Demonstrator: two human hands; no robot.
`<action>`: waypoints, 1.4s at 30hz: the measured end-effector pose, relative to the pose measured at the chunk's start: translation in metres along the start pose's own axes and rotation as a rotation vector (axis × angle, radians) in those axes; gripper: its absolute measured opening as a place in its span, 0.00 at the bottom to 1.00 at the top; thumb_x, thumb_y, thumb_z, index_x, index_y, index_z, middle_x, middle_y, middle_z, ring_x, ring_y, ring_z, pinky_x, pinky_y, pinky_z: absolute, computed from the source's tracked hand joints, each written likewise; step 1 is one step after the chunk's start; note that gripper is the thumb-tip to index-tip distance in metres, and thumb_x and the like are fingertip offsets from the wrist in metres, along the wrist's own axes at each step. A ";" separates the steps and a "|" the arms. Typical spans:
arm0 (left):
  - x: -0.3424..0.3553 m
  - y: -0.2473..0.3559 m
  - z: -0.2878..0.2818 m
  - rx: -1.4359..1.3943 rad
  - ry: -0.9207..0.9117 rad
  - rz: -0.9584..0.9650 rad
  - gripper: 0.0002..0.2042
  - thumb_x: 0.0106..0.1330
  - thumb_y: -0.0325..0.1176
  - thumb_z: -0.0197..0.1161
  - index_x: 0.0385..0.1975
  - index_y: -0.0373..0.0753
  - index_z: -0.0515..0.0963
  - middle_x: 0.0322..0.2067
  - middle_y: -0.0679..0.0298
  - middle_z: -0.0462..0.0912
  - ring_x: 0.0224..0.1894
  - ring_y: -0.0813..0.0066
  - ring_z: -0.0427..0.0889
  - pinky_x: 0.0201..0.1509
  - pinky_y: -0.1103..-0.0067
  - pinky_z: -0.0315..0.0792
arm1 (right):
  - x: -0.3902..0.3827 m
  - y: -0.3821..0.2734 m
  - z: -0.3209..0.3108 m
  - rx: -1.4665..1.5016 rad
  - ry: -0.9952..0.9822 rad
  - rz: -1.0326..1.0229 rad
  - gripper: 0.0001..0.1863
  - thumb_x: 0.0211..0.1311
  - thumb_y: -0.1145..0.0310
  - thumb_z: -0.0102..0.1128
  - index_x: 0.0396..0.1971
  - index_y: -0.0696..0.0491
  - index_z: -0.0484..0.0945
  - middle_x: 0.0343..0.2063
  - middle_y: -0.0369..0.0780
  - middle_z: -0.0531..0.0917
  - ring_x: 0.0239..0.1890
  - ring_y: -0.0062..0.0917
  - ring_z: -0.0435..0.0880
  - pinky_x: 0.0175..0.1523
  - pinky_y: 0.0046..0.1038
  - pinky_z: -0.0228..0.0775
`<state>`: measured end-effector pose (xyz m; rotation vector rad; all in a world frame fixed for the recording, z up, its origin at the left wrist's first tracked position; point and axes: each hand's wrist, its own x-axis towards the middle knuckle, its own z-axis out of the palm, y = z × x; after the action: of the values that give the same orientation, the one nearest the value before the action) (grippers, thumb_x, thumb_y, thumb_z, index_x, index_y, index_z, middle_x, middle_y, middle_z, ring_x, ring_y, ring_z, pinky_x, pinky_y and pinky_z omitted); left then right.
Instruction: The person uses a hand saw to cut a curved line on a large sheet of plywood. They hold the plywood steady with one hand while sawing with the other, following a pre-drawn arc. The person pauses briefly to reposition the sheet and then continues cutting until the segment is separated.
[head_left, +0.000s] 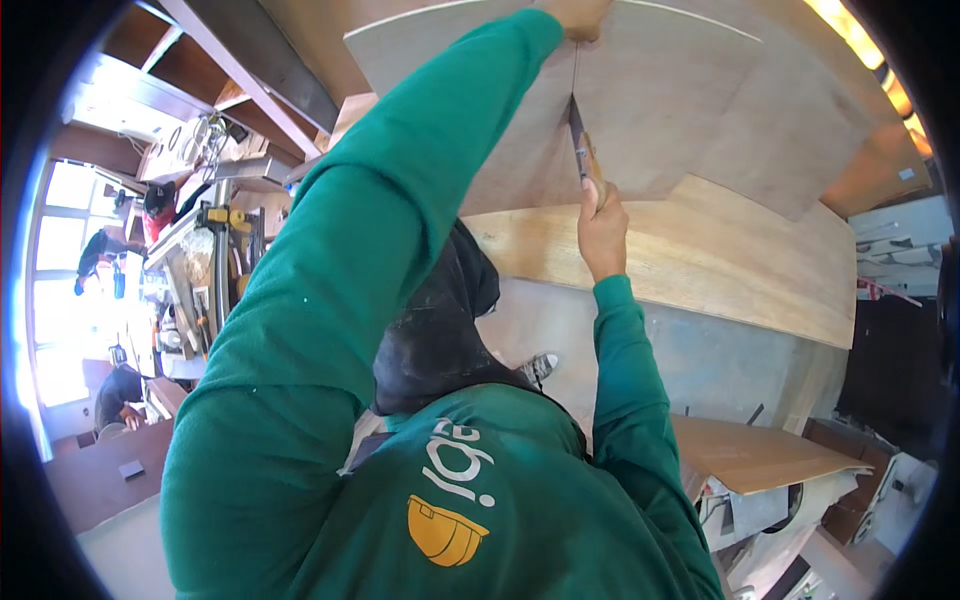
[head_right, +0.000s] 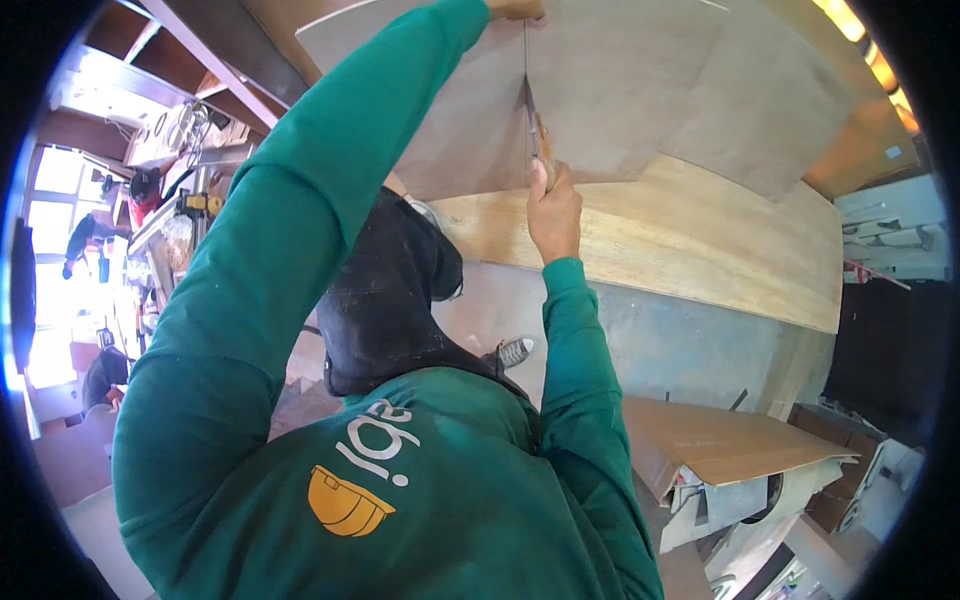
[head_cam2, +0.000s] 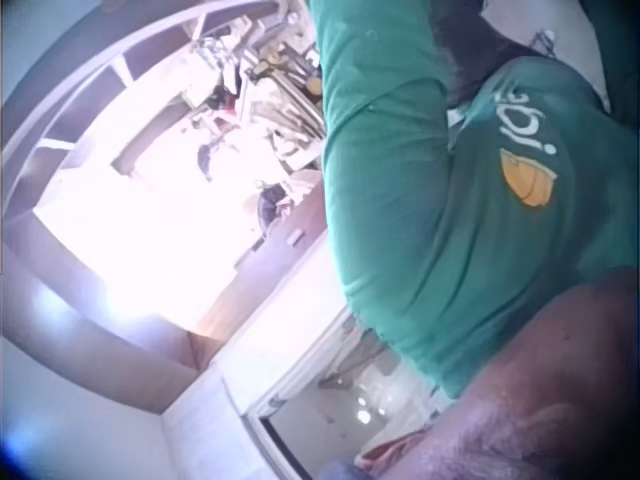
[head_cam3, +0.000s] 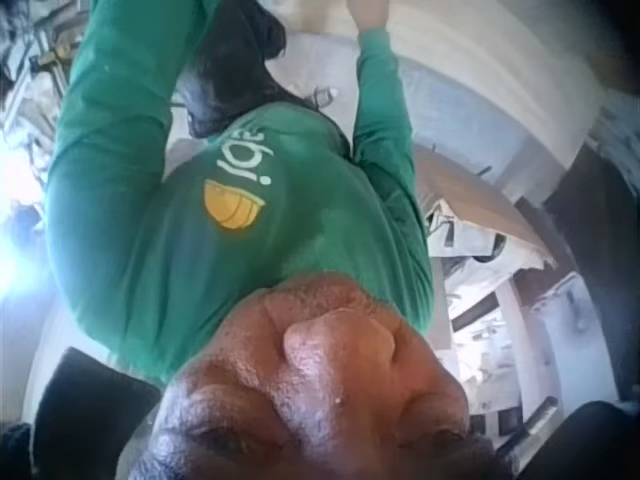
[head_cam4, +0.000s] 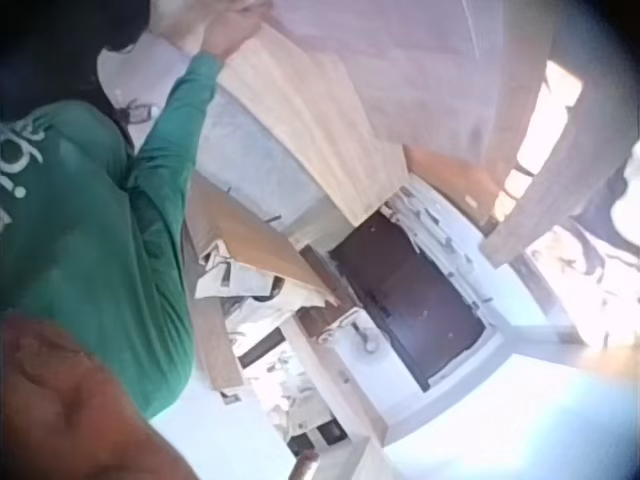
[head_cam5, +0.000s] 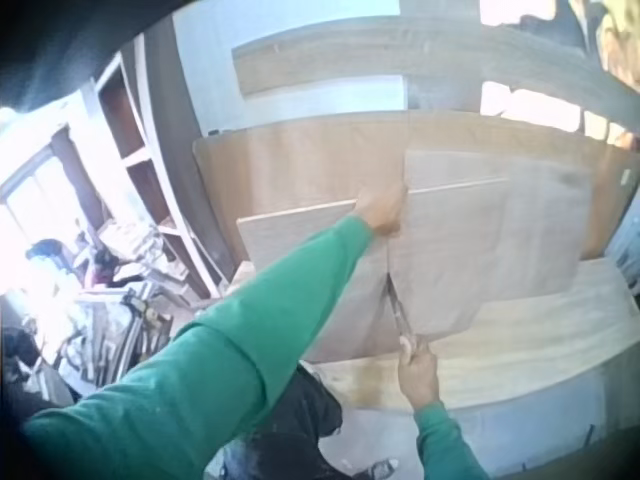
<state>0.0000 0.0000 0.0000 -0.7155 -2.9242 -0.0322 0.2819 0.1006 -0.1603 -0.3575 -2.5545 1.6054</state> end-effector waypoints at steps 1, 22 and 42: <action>0.003 -0.012 0.013 -0.008 0.105 0.058 0.30 0.56 0.34 0.70 0.62 0.37 0.75 0.62 0.47 0.77 0.67 0.53 0.75 0.70 0.57 0.68 | 0.002 0.006 0.002 -0.019 0.022 -0.036 0.26 0.75 0.48 0.55 0.50 0.60 0.78 0.35 0.61 0.84 0.41 0.60 0.84 0.45 0.53 0.75; -0.037 -0.036 0.015 -0.113 0.287 -0.306 0.27 0.61 0.63 0.67 0.52 0.51 0.85 0.49 0.58 0.89 0.55 0.55 0.84 0.64 0.59 0.65 | 0.005 -0.010 -0.010 0.135 -0.083 -0.040 0.30 0.77 0.45 0.46 0.59 0.58 0.76 0.46 0.60 0.84 0.52 0.59 0.81 0.55 0.48 0.72; -0.016 -0.046 0.043 -0.097 0.234 -0.224 0.27 0.66 0.52 0.63 0.60 0.43 0.77 0.58 0.51 0.82 0.62 0.48 0.78 0.65 0.44 0.66 | -0.030 0.013 -0.014 -0.065 0.023 0.006 0.30 0.78 0.47 0.49 0.58 0.62 0.77 0.39 0.63 0.84 0.45 0.62 0.82 0.49 0.51 0.73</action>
<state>-0.0123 -0.0462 -0.0441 -0.3640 -2.7750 -0.2628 0.3153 0.1107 -0.1643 -0.3879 -2.5955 1.5142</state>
